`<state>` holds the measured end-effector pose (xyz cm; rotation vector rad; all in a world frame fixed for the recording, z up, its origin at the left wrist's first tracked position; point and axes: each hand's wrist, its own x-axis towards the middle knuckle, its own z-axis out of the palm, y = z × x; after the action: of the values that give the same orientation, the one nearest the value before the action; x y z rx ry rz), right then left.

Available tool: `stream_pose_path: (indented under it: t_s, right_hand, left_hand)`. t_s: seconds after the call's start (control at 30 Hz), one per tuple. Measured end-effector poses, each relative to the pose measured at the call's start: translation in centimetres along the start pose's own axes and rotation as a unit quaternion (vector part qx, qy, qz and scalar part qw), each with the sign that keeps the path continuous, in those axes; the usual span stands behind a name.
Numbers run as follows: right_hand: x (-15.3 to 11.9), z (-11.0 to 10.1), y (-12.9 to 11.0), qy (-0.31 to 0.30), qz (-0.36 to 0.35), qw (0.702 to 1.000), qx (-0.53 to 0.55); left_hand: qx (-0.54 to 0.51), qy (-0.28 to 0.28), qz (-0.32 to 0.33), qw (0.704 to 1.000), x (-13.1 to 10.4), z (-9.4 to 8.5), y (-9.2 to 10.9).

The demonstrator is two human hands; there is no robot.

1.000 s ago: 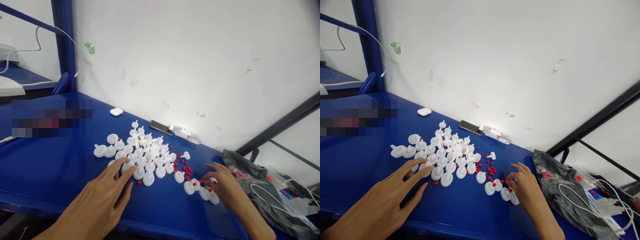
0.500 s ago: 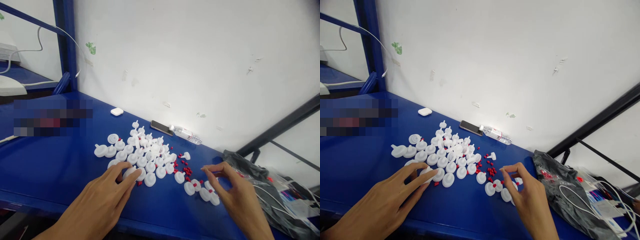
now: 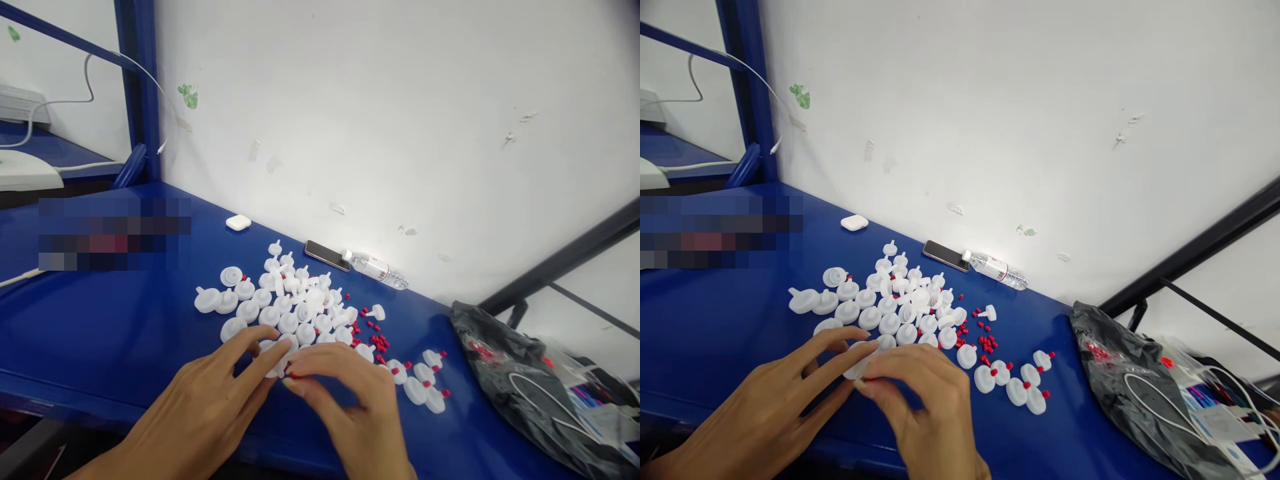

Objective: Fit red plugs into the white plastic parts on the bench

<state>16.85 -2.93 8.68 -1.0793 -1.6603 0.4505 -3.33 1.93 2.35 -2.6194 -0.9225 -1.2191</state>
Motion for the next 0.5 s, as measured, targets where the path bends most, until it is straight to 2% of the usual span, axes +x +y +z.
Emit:
stream_pose_path:
  t_s: [0.1, 0.23, 0.33, 0.5]
  right_hand:
    - [-0.2, 1.1, 0.4, -0.025, -0.007, 0.999, 0.020]
    - [-0.4, 1.1, 0.3, -0.028, -0.022, 0.999, 0.023]
    - [-0.6, 0.9, 0.2, -0.026, -0.059, 0.998, -0.010]
    - [-1.1, 1.1, 0.4, -0.003, -0.118, 0.991, -0.068]
  left_hand:
    - [0.026, -0.015, 0.031, 0.999, -0.7, 0.3, -0.1]
    - [0.038, -0.028, 0.037, 0.998, -0.7, -0.2, -0.2]
    - [0.018, 0.005, 0.034, 0.999, -0.2, -0.4, -0.1]
    - [-0.026, 0.045, 0.025, 0.998, -0.4, 0.2, -0.2]
